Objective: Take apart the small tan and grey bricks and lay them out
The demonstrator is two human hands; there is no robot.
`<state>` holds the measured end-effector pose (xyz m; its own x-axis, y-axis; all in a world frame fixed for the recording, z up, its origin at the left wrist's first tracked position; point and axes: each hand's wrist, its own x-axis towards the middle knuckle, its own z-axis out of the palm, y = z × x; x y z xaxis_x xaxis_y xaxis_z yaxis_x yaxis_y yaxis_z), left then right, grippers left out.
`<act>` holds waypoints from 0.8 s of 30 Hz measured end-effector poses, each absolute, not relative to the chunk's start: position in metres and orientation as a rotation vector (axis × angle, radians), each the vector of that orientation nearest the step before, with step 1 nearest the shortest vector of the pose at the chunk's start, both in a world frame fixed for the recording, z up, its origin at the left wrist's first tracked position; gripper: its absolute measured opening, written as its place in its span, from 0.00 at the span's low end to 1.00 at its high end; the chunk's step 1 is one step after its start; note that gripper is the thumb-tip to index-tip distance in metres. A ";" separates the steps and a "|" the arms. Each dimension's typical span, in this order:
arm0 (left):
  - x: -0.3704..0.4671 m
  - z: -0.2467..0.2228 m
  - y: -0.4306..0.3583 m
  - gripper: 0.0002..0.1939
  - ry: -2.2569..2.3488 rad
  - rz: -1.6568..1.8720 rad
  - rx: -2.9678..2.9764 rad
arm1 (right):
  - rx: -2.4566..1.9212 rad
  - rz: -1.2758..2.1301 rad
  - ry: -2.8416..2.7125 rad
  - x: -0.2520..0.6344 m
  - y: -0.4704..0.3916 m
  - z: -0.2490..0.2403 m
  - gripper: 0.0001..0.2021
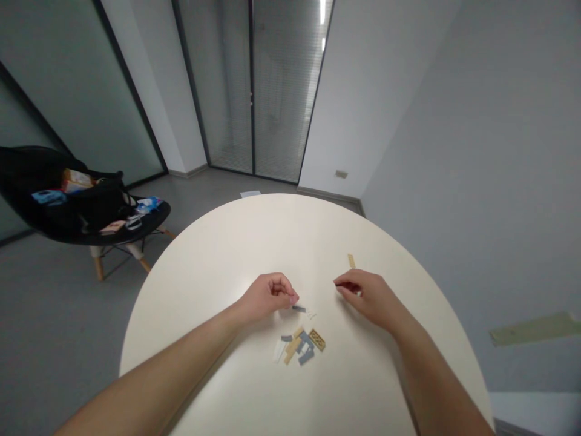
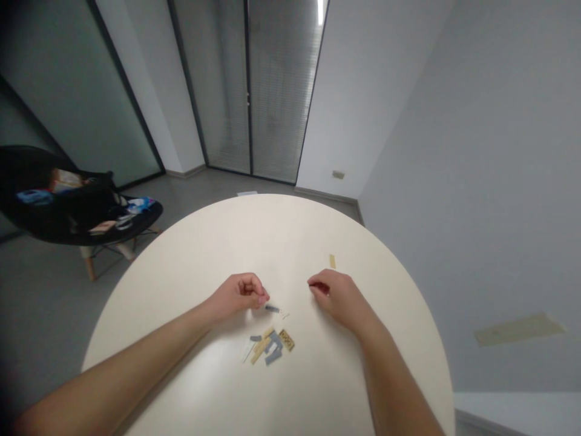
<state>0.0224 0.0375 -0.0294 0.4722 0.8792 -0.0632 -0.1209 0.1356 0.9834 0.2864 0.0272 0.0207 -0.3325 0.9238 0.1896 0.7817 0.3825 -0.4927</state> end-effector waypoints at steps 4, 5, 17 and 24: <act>0.022 -0.028 0.037 0.13 0.809 0.838 1.230 | -1.738 0.640 -2.119 0.321 0.032 0.020 0.08; 0.022 -0.028 0.037 0.13 0.810 0.839 1.235 | -1.794 0.672 -2.105 0.327 0.032 0.019 0.08; 0.020 -0.033 0.039 0.12 0.814 0.831 1.312 | -2.027 0.707 -2.147 0.339 0.031 0.020 0.05; 0.019 -0.028 0.033 0.10 0.995 0.803 1.760 | -2.018 0.669 -2.152 0.338 0.033 0.016 0.06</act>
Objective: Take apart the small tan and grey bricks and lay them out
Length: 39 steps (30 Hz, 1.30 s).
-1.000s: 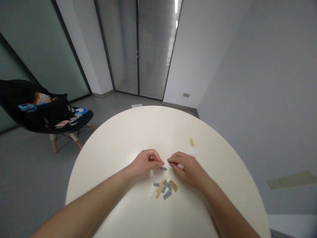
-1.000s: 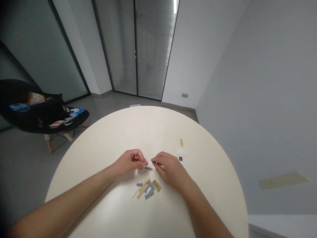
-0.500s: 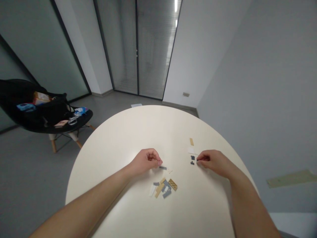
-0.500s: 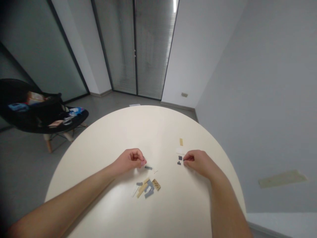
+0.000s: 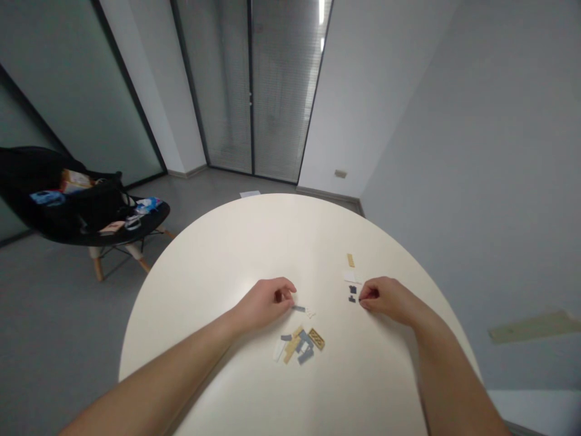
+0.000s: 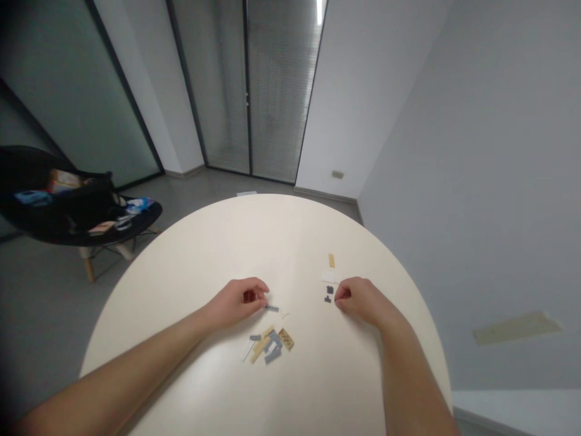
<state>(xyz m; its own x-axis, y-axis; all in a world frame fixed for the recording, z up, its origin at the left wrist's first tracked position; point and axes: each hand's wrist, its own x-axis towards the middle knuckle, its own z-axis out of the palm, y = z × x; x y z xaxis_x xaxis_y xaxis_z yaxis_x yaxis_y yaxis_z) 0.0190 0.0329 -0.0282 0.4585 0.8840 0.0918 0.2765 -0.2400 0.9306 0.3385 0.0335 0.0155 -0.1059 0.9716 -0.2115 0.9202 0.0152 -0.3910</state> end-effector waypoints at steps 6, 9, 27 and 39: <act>0.012 -0.024 0.039 0.11 1.075 0.779 2.224 | -2.016 0.674 -2.173 0.334 0.034 0.017 0.06; 0.013 -0.020 0.038 0.11 1.000 0.743 2.267 | -2.007 0.678 -2.176 0.332 0.034 0.018 0.07; 0.022 -0.022 0.034 0.06 0.969 0.664 2.430 | -2.024 0.656 -2.151 0.331 0.034 0.014 0.09; 0.018 -0.023 0.041 0.13 1.020 0.745 2.283 | -1.886 0.439 -2.128 0.319 0.034 0.024 0.12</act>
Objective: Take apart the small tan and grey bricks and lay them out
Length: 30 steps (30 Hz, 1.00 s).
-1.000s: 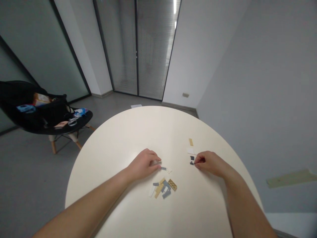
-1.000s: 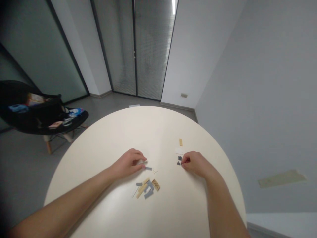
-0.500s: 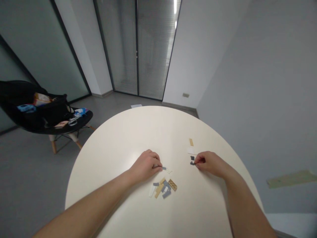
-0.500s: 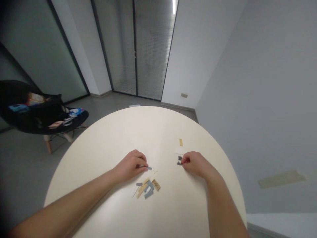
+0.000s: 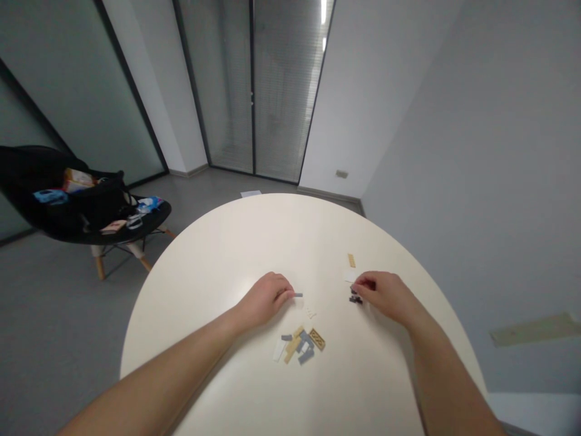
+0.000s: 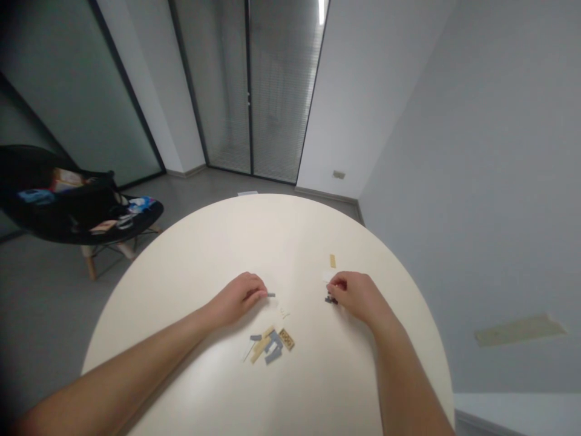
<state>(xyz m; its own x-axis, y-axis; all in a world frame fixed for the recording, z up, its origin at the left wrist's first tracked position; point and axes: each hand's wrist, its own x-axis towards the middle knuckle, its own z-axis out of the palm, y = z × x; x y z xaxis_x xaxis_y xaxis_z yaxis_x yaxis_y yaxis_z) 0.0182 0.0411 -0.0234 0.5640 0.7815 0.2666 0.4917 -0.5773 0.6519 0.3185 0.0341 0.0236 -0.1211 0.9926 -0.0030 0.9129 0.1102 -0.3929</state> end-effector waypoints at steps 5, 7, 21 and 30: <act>0.019 -0.021 0.040 0.12 1.090 0.820 2.101 | -1.550 0.257 -2.150 0.285 0.026 0.025 0.10; 0.020 -0.021 0.039 0.12 1.103 0.835 2.050 | -1.402 0.241 -2.177 0.270 0.021 0.022 0.09; 0.021 -0.016 0.034 0.12 1.009 0.824 2.040 | -1.060 0.285 -2.270 0.218 0.010 -0.002 0.06; 0.022 -0.017 0.035 0.16 1.001 0.796 2.012 | -1.060 0.332 -2.236 0.215 0.009 0.000 0.04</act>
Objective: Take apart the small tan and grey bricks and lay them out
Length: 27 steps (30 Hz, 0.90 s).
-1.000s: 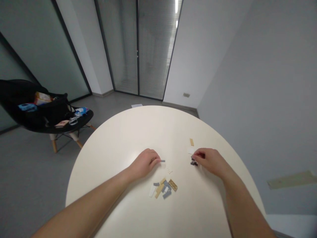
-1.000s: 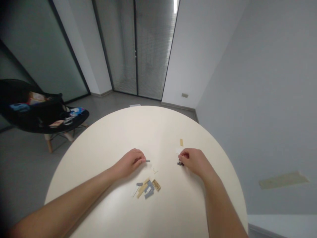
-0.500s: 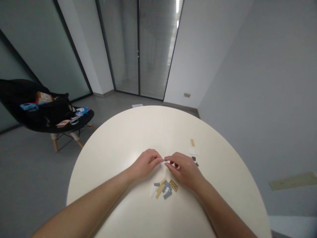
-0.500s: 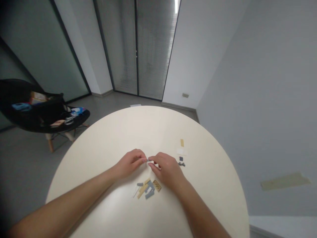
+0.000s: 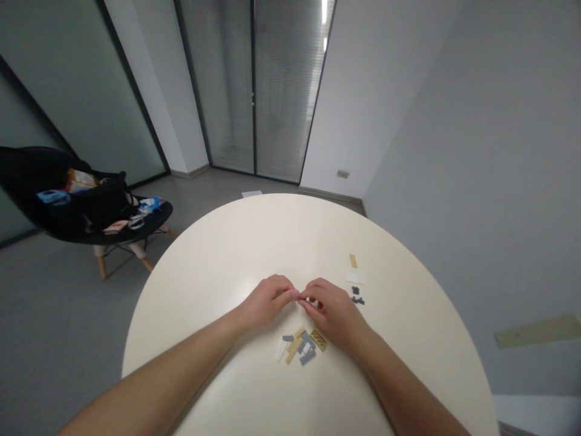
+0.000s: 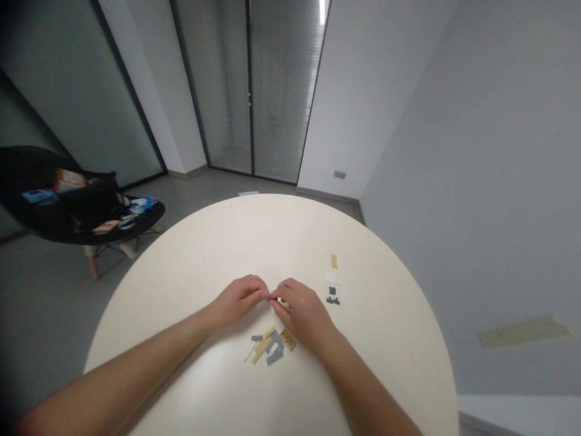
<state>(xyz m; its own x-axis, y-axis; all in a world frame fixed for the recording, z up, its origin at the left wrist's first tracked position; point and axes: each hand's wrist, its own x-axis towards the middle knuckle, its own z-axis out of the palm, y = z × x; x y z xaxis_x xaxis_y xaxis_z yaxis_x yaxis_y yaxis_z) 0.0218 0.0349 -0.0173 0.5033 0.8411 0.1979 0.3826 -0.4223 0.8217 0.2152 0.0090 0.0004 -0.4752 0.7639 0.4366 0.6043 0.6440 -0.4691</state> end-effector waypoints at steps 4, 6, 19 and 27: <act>0.021 -0.018 0.035 0.19 0.956 0.835 1.936 | -1.003 0.337 -2.244 0.216 0.009 0.001 0.04; 0.020 -0.017 0.034 0.17 0.912 0.867 1.869 | -0.996 0.304 -2.233 0.217 0.010 0.002 0.04; 0.022 -0.026 0.037 0.10 0.941 0.902 1.676 | -0.923 0.130 -2.189 0.217 0.010 -0.002 0.09; 0.023 -0.020 0.036 0.16 0.975 0.898 1.618 | -0.909 0.083 -2.158 0.224 0.015 -0.005 0.08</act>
